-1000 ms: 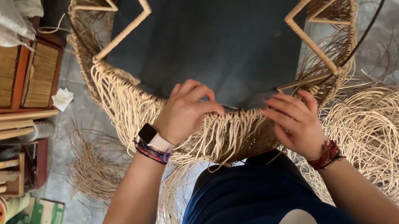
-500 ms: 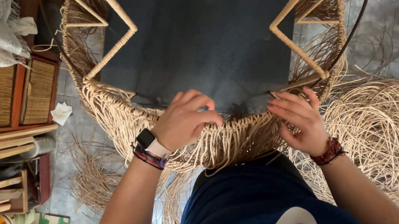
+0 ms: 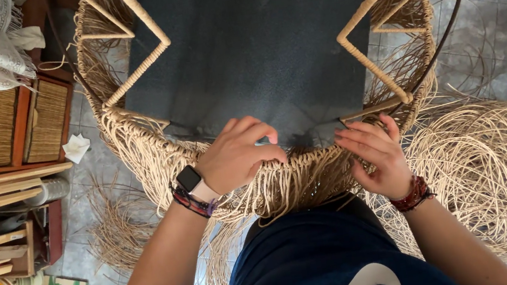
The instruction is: Weaving and tying rattan strands onto a furniture frame to create a decorative fringe.
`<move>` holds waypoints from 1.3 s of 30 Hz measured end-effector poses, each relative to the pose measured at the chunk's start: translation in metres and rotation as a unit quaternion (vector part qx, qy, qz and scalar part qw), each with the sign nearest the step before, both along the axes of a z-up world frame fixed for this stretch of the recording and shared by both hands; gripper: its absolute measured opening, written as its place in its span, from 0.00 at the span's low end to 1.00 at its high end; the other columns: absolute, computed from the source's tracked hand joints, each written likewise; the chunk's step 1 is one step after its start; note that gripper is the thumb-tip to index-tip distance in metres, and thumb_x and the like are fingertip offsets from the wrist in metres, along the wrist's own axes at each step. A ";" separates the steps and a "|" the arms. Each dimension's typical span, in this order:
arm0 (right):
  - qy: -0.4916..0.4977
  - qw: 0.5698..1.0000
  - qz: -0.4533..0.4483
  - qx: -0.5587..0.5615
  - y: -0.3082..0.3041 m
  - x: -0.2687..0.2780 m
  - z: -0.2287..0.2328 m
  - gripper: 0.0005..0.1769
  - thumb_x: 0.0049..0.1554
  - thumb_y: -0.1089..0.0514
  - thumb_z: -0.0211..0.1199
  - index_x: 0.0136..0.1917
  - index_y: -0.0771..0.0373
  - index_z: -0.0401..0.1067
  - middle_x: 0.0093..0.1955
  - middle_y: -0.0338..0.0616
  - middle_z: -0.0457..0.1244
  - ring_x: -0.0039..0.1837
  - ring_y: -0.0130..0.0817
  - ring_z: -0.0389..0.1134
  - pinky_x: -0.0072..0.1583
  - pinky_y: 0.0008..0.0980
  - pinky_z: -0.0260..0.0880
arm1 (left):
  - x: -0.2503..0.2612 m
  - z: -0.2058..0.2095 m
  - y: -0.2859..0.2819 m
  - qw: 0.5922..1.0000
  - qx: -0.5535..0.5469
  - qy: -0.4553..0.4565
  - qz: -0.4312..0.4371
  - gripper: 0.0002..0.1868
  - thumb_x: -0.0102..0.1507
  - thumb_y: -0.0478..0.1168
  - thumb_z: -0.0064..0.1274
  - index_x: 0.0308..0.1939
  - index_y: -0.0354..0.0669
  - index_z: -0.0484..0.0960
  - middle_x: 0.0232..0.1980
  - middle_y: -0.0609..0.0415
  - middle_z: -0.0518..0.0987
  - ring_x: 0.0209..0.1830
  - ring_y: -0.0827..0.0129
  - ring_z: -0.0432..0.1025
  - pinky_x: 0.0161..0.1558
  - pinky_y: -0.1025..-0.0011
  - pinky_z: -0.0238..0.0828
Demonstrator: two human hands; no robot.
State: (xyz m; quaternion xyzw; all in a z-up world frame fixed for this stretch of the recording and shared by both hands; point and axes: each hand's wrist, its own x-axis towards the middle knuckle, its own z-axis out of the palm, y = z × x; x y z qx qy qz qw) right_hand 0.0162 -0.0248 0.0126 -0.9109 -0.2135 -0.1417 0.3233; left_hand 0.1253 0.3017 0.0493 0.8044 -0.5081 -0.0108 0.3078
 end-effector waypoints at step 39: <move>0.031 0.997 -0.050 0.060 -0.035 0.004 -0.002 0.44 0.41 0.70 0.53 0.73 0.76 0.56 0.66 0.49 0.67 0.74 0.48 0.62 0.81 0.43 0.38 | 0.003 0.004 -0.041 1.000 0.011 -0.008 -0.018 0.17 0.56 0.31 0.53 0.41 0.64 0.81 0.48 0.62 0.71 0.54 0.62 0.66 0.50 0.63 0.61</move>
